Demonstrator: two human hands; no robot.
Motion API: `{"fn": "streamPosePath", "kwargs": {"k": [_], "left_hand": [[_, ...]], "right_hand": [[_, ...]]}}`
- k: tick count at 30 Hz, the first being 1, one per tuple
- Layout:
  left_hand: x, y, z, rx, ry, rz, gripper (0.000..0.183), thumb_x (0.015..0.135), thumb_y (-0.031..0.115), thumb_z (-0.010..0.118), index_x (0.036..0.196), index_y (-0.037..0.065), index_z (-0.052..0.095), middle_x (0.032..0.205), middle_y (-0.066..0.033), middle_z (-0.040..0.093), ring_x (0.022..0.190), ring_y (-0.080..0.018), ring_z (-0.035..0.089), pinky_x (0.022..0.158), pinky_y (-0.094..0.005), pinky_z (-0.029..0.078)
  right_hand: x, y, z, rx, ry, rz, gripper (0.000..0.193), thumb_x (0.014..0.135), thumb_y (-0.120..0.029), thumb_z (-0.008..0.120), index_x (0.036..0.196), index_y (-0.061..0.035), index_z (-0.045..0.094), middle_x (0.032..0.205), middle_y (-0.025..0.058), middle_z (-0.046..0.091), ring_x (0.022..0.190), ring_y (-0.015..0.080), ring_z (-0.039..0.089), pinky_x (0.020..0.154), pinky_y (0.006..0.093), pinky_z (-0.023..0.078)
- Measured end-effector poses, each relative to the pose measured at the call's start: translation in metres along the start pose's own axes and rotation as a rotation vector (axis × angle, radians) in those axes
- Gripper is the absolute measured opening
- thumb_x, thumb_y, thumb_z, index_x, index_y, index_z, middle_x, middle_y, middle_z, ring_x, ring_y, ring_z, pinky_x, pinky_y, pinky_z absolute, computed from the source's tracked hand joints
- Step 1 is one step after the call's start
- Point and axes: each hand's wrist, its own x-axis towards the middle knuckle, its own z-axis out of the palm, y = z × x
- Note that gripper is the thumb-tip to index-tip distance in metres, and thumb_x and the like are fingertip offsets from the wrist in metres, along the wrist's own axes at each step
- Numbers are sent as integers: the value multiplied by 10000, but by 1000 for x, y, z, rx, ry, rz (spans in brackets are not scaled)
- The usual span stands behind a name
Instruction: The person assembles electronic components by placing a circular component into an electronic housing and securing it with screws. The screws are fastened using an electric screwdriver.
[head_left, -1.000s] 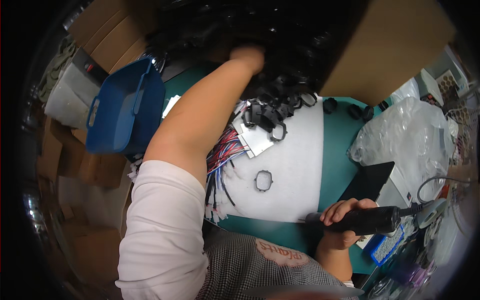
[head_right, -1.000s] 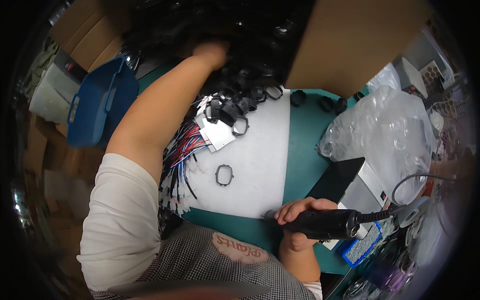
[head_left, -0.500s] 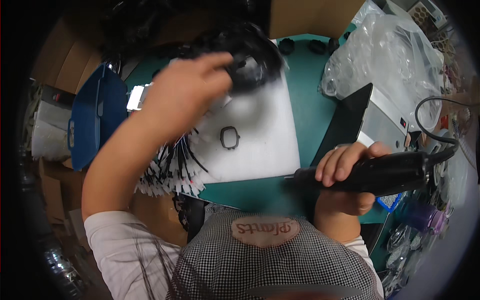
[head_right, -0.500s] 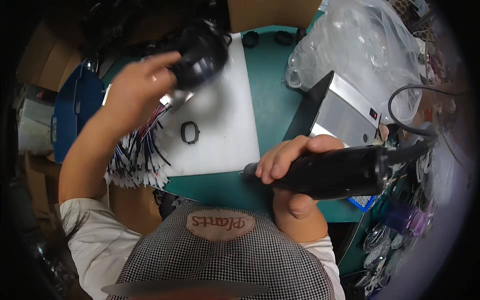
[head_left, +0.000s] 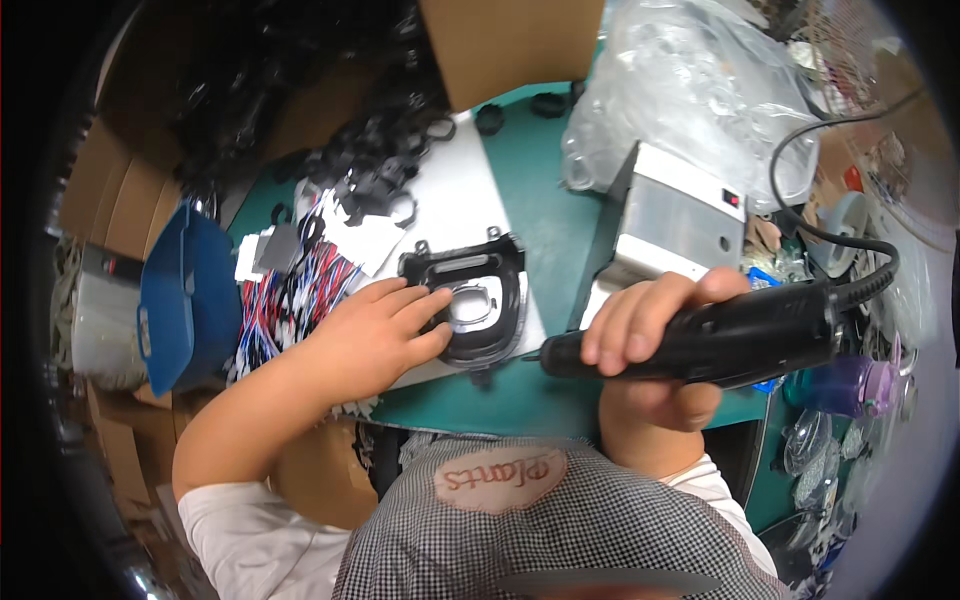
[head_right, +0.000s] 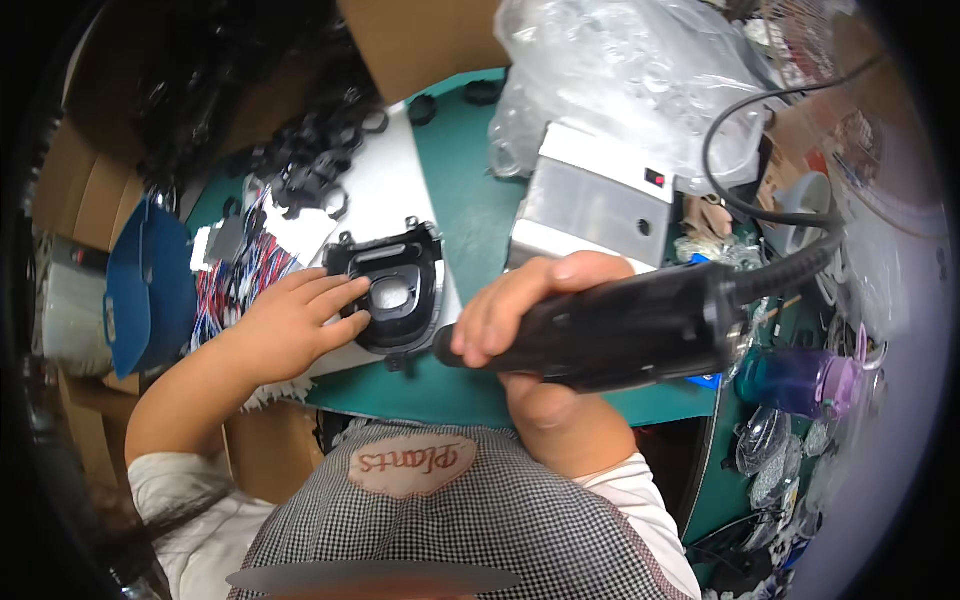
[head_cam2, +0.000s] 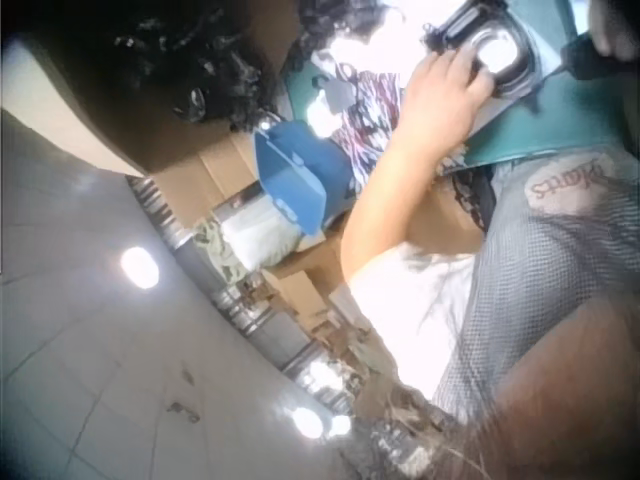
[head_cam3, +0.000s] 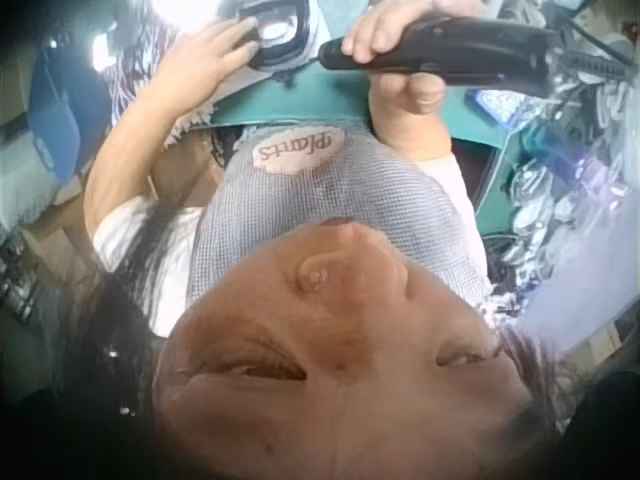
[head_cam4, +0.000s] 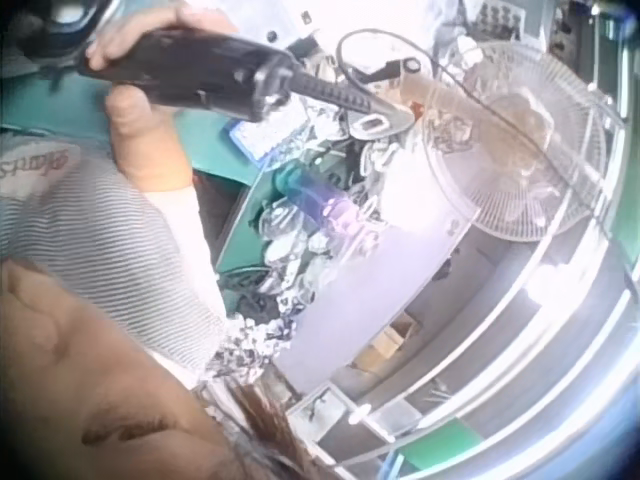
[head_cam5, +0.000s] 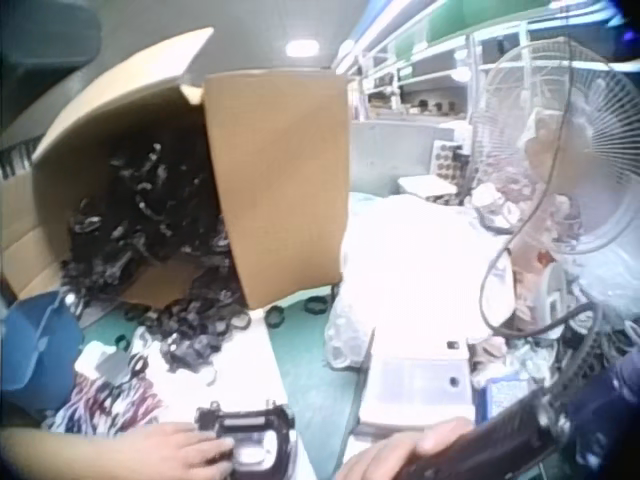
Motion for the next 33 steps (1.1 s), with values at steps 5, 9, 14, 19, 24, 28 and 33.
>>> {"fn": "streamPosePath", "kwargs": {"k": [5,9,14,19,24,28,33], "left_hand": [[55,-10,-68,-28,368,7,313,662,96,710,969,94,648,1034,-98,646,907,-278,627,775,-385,485],[133,-15,-102,-6,640,97,244,668,49,730,906,74,686,920,-85,650,827,-269,625,725,-363,481],[244,-19,-108,56,611,93,158,750,107,692,905,76,692,901,-72,658,880,-270,604,770,-387,478],[343,-25,-90,110,336,-89,188,858,185,607,1021,141,688,972,-67,652,951,-274,592,820,-408,482],[404,-31,-65,28,12,-333,247,862,202,606,1103,158,637,1055,-78,616,1008,-289,583,822,-415,488],[411,-40,-39,-1,271,-306,231,841,217,629,1061,149,651,1068,-83,613,1024,-280,583,827,-407,488],[398,-41,-56,-77,254,-323,234,794,220,678,1014,142,670,1020,-105,636,991,-255,597,805,-396,483]], "right_hand": [[1,-9,3,-181,-1,-66,677,797,-416,728,1239,-79,342,753,79,547,575,185,569,527,319,513],[3,-2,-12,-136,-15,-58,637,784,-328,762,1207,-92,348,753,91,557,586,203,572,569,345,524],[5,-5,-20,-116,-73,-10,599,752,-164,791,1162,-112,357,762,98,557,652,209,580,618,359,532],[-1,-11,-21,-64,-80,44,656,743,-173,802,1201,-100,338,799,121,565,720,234,596,680,371,537],[1,4,-20,93,-32,-96,707,673,-131,828,1221,1,401,783,129,572,606,128,531,517,244,431],[-1,1,-16,127,17,1,729,664,-112,830,1242,-12,397,792,103,567,663,119,523,560,248,437],[5,0,-20,122,3,-32,724,675,-129,826,1247,-25,394,810,103,568,681,121,529,572,244,438]]}}
